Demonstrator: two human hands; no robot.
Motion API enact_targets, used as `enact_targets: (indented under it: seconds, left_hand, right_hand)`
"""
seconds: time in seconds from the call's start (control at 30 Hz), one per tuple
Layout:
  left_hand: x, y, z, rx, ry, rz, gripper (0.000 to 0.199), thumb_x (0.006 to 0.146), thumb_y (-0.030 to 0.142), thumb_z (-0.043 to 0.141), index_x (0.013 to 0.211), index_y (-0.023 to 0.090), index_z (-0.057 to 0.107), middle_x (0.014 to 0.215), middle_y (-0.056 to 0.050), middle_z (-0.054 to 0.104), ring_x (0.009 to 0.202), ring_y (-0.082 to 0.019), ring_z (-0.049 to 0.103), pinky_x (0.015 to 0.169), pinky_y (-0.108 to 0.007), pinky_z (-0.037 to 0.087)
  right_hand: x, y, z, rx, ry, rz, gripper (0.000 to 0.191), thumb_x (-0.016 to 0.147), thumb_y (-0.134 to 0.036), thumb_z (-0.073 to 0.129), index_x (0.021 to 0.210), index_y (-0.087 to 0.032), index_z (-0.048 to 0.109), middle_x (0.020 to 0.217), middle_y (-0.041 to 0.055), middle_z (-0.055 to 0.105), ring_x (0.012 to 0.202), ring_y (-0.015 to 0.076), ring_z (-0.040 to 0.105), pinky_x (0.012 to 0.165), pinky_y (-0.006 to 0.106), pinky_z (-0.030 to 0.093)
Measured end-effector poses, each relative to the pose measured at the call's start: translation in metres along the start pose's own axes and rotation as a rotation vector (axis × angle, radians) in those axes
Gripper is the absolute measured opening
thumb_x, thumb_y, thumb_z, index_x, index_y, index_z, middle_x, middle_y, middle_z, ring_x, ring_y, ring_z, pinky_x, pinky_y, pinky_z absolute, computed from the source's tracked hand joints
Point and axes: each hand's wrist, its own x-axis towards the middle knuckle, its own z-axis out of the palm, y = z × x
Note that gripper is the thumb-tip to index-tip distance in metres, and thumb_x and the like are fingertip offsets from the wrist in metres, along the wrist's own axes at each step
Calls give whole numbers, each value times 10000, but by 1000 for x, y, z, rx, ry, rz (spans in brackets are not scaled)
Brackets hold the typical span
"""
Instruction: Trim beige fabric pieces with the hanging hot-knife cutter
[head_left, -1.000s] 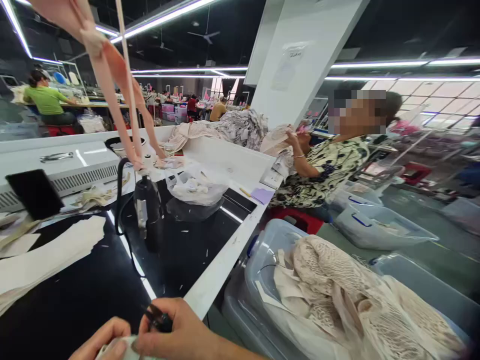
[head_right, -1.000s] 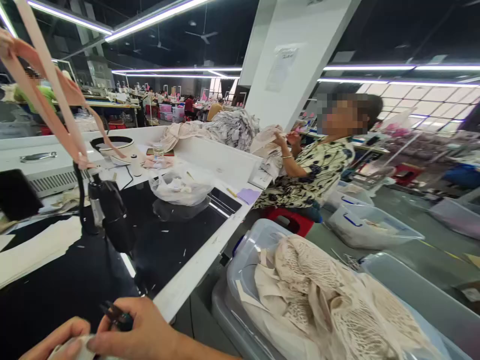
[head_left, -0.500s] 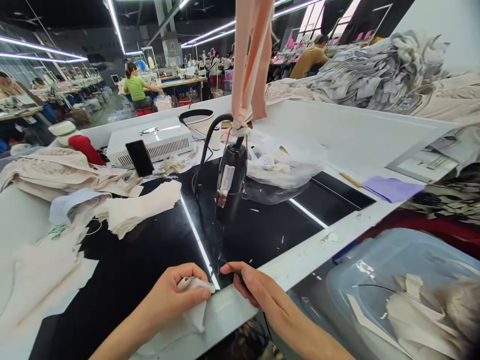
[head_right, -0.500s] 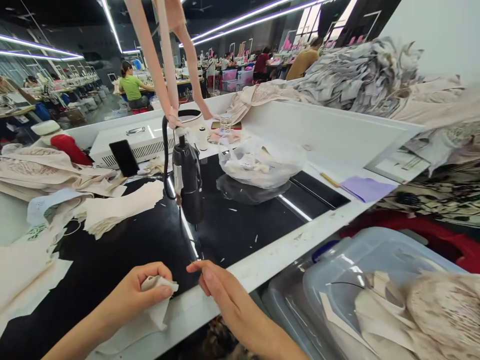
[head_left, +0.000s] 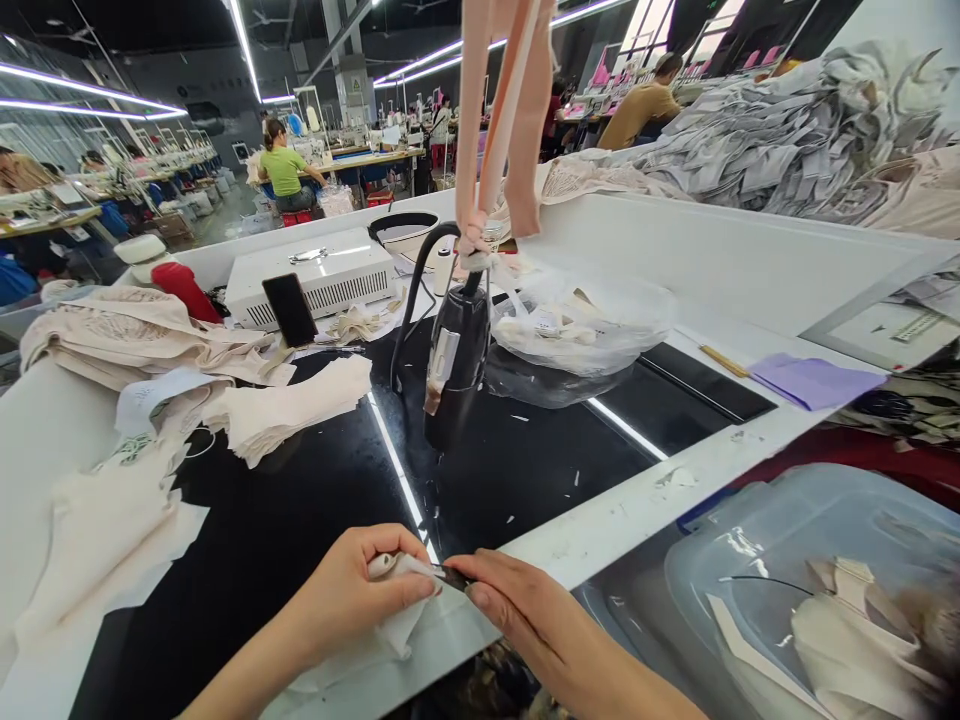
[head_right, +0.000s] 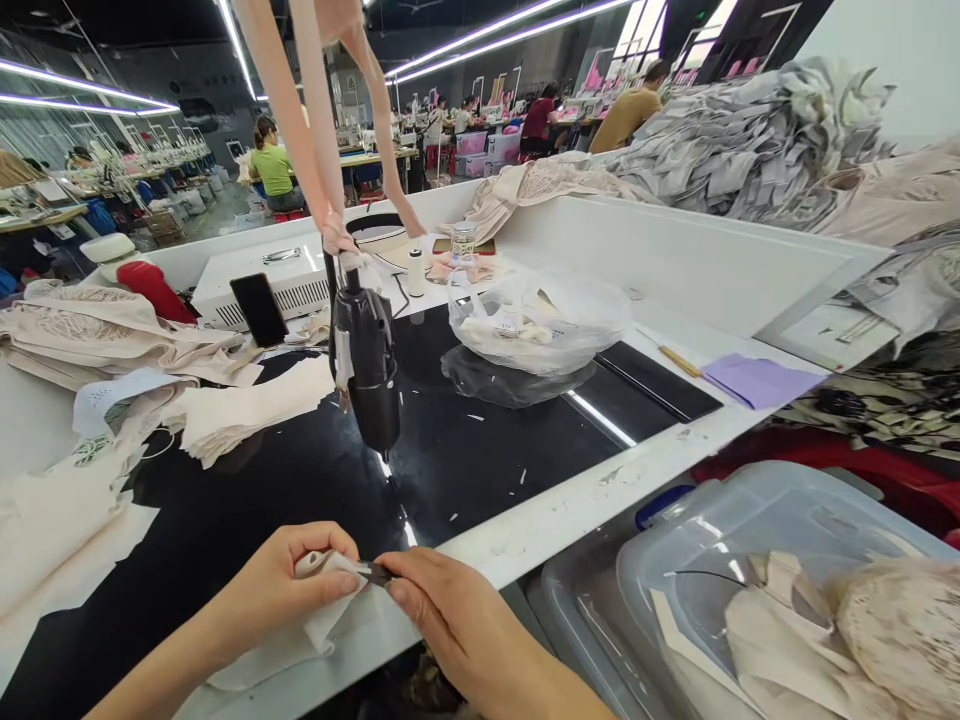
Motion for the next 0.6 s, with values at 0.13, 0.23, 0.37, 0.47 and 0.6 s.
enact_targets:
  seconds: [0.13,0.23,0.37,0.47,0.6]
  left_hand:
    - [1,1,0,51,5,20,189,772,352,724,816,168,719,763,9,604,714,-142,501,663,-242,383]
    - [1,1,0,85,12,14,173,780,340,716,822,172,719,759,12,596,713,-142,498,647,-241,370]
    - [1,-1,1,130,28,24,140,791,313,701,806,174,715,731,26,575,688,-132,478,630,-236,352]
    - [0,-2,2,145,43,23,125,794,294,677,808,175,714,718,30,572,675,-129,471,624,-235,348]
    - [0,-1,3,165,48,19,139,793,304,663,812,174,711,707,29,567,671,-133,470,633,-242,355]
  right_hand:
    - [2,-1,-1,-41,-40,-17,449,1069,-509,332,1225,-262,673,1080,57,737,956,227,691,860,347,526]
    - [4,-1,-2,-84,-53,-16,454,1074,-502,309,1180,-247,670,1011,52,718,909,224,675,825,354,514]
    - [5,1,-2,-93,-64,-10,444,1078,-488,307,1198,-247,661,1013,49,705,928,218,675,833,350,505]
    - [5,2,0,-83,-41,-13,436,1080,-483,314,1235,-256,653,1076,52,714,981,218,681,871,349,498]
    - [6,1,1,-115,-18,-31,444,1084,-467,301,1193,-246,671,1015,49,717,936,220,683,831,346,501]
